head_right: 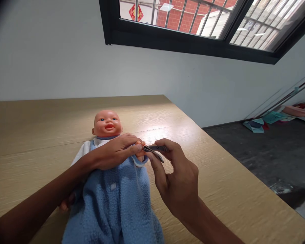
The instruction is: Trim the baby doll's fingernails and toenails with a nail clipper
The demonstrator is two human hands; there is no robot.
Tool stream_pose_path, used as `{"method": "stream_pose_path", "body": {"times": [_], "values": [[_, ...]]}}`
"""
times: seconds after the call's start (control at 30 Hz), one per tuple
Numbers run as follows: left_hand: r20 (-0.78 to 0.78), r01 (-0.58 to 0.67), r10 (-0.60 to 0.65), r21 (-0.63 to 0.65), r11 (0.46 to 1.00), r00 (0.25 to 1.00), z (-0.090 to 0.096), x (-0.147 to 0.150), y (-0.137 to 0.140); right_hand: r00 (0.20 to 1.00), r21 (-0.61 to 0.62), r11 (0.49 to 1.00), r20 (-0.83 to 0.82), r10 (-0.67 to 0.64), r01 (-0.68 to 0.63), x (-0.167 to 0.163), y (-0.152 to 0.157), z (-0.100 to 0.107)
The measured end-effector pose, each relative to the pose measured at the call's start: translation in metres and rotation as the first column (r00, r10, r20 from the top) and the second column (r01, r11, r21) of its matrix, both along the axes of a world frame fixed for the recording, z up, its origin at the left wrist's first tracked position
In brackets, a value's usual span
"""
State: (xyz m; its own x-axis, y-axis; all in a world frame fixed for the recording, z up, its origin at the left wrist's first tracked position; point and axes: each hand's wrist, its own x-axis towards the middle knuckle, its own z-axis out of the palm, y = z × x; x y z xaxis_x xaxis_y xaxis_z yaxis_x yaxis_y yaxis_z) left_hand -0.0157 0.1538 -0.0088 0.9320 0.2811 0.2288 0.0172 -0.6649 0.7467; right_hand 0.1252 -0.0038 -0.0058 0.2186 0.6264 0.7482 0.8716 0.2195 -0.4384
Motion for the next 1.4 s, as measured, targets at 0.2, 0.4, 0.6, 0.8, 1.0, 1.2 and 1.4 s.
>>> {"method": "stream_pose_path", "body": {"times": [0.2, 0.4, 0.6, 0.8, 1.0, 1.2, 1.4], "values": [[0.005, 0.019, -0.019, -0.014, 1.0, 1.0, 0.0, 0.0, 0.0, 0.996, -0.013, 1.0, -0.087, 0.011, -0.013, 0.001, 0.003, -0.001], [0.013, 0.026, -0.026, -0.009, 1.0, 1.0, 0.002, 0.002, 0.0, 0.995, -0.025, 1.0, -0.1, -0.002, -0.001, -0.002, 0.004, 0.003], [0.004, 0.013, -0.013, -0.003, 1.0, 1.0, 0.001, 0.001, 0.0, 0.999, -0.029, 0.999, -0.029, -0.04, 0.039, -0.005, 0.005, 0.008], [-0.007, -0.003, 0.004, 0.019, 1.0, 1.0, 0.0, 0.001, 0.001, 0.998, -0.032, 0.997, 0.03, -0.063, 0.064, -0.007, 0.008, 0.011], [-0.011, -0.008, 0.009, 0.048, 0.999, 1.0, -0.002, 0.002, 0.002, 0.988, -0.067, 0.998, -0.15, -0.023, 0.013, -0.007, 0.009, 0.014], [-0.011, -0.008, 0.009, 0.062, 0.998, 1.0, -0.002, 0.002, 0.002, 0.966, -0.153, 0.988, -0.258, -0.03, -0.01, -0.005, 0.011, 0.02], [-0.005, -0.014, 0.014, 0.051, 0.999, 1.0, -0.002, 0.002, 0.002, 0.979, -0.147, 0.989, -0.2, -0.044, 0.015, -0.008, 0.014, 0.023]]}}
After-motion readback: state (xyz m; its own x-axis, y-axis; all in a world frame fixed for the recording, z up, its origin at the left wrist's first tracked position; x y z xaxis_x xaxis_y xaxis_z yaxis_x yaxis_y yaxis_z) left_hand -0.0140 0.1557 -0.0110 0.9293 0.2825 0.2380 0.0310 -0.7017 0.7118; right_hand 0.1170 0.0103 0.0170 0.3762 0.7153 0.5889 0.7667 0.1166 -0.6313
